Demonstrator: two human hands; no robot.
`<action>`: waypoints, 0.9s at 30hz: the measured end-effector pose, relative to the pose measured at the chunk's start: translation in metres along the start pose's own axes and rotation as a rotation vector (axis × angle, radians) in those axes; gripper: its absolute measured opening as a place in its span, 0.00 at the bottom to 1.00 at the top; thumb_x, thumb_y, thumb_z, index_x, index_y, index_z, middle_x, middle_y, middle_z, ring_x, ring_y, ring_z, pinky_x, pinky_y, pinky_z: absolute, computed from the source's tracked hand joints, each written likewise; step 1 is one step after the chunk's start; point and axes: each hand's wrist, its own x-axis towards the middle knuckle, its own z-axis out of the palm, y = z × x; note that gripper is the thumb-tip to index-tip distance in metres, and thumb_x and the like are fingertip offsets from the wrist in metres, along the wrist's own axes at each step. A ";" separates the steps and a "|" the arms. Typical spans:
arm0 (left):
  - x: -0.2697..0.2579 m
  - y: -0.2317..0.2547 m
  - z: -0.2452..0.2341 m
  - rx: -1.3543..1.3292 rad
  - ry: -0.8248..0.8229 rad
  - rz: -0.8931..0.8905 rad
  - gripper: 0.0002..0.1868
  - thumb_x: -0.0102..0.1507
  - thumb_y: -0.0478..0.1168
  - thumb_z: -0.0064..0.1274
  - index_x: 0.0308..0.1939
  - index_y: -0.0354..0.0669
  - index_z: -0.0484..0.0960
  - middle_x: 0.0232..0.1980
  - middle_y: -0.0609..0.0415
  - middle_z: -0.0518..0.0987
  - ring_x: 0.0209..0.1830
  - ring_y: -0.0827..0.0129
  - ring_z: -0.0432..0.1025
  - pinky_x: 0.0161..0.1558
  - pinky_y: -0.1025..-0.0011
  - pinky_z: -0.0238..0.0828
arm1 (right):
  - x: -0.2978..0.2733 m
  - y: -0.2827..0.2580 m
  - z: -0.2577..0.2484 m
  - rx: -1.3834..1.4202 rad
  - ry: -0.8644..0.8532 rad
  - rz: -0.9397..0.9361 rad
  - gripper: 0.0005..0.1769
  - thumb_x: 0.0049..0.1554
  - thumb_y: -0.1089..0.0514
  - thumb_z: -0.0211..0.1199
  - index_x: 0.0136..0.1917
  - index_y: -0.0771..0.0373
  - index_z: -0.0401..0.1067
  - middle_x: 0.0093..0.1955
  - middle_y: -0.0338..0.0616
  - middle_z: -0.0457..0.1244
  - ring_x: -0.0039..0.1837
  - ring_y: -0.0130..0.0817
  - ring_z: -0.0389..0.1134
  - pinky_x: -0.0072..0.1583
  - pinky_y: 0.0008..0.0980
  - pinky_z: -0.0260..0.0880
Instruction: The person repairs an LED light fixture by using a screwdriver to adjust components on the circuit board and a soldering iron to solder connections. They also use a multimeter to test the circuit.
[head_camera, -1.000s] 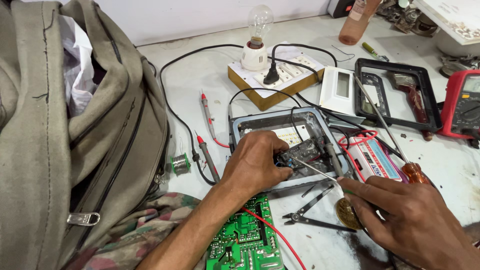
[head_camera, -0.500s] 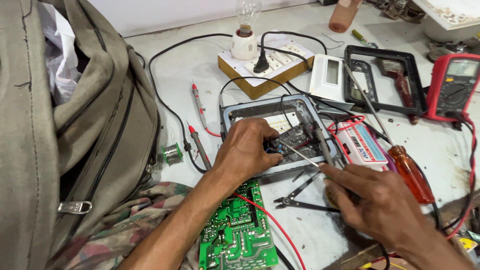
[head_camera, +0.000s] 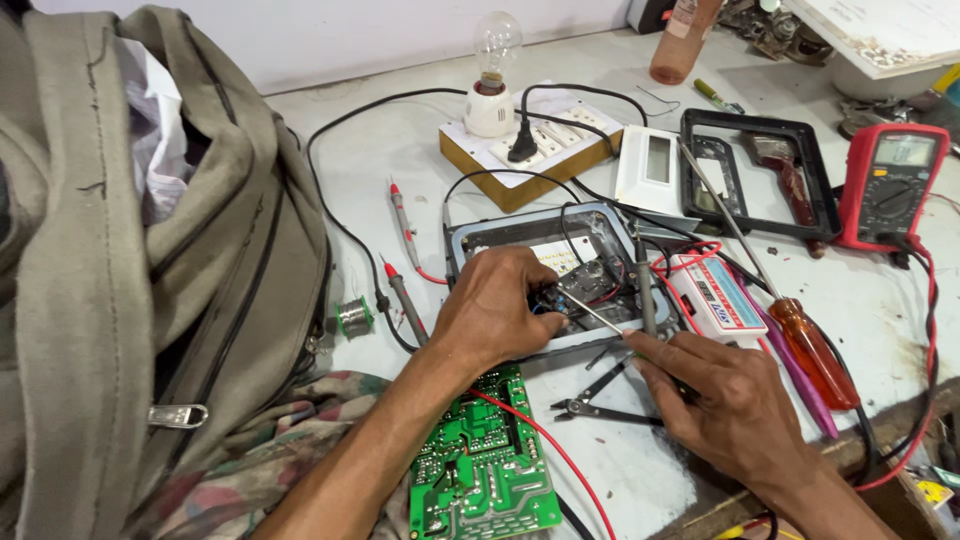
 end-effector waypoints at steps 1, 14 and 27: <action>0.000 0.000 -0.001 -0.005 -0.009 -0.001 0.18 0.45 0.38 0.70 0.36 0.34 0.87 0.34 0.41 0.83 0.34 0.52 0.81 0.39 0.63 0.78 | 0.001 -0.001 0.001 0.004 0.007 -0.014 0.20 0.47 0.66 0.68 0.54 0.59 0.80 0.31 0.41 0.68 0.25 0.32 0.65 0.27 0.38 0.64; 0.004 0.002 0.000 -0.059 0.009 -0.100 0.07 0.57 0.36 0.63 0.38 0.41 0.89 0.31 0.44 0.84 0.28 0.58 0.81 0.34 0.65 0.75 | -0.001 0.002 0.001 0.004 0.054 0.001 0.18 0.46 0.65 0.71 0.53 0.58 0.80 0.29 0.41 0.67 0.24 0.33 0.63 0.27 0.38 0.63; 0.005 0.039 -0.056 0.039 0.212 0.094 0.27 0.69 0.36 0.47 0.72 0.34 0.66 0.61 0.36 0.77 0.60 0.42 0.72 0.61 0.53 0.66 | -0.005 -0.003 -0.001 -0.048 0.269 -0.043 0.17 0.52 0.62 0.70 0.56 0.59 0.79 0.38 0.43 0.68 0.34 0.36 0.68 0.37 0.37 0.69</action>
